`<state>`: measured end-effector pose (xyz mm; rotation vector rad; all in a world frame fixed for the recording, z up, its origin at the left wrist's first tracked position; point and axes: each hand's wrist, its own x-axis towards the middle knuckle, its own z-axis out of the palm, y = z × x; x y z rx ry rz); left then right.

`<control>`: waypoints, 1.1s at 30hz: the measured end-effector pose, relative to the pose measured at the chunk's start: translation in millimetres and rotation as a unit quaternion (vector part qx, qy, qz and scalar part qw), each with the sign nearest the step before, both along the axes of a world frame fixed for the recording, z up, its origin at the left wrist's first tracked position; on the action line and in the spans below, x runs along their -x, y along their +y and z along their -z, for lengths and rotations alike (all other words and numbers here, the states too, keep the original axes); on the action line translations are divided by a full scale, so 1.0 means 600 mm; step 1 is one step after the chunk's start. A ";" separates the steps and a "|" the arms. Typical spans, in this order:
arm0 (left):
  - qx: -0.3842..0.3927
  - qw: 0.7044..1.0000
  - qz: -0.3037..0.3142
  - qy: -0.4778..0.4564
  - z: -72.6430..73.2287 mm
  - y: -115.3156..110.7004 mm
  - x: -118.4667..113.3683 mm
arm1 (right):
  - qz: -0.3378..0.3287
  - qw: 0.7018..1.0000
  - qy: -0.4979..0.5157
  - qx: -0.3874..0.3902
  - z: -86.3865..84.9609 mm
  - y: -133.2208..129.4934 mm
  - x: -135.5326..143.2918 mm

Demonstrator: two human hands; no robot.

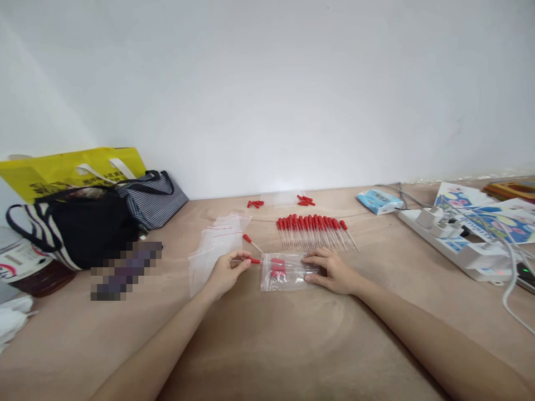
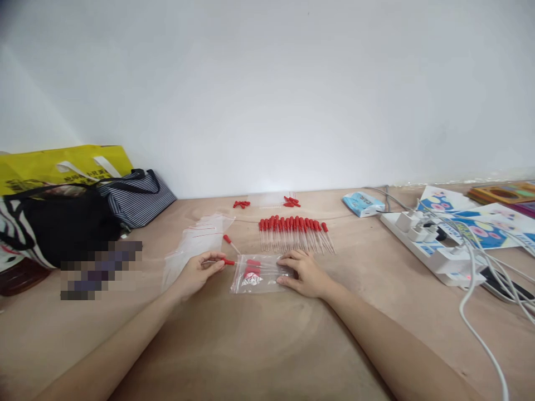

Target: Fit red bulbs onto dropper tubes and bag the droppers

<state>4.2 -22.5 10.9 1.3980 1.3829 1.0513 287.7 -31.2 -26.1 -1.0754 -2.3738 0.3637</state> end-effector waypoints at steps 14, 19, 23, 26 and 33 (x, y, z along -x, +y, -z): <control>-0.059 0.991 0.070 0.101 0.019 0.012 -0.051 | -0.010 1.000 0.011 -0.017 0.001 0.001 0.000; -0.086 0.986 0.071 0.126 0.029 0.006 -0.062 | -0.010 1.000 0.015 -0.019 0.001 0.000 0.001; -0.106 0.974 0.113 0.167 0.031 0.004 -0.060 | 0.016 0.999 0.018 -0.032 0.000 -0.001 0.000; -0.143 0.953 0.169 0.206 0.024 0.001 -0.059 | 0.025 0.998 0.021 -0.046 -0.002 -0.002 -0.003; -0.187 0.910 0.227 0.292 0.025 -0.010 -0.053 | 0.019 0.999 -0.008 -0.042 -0.009 -0.007 -0.007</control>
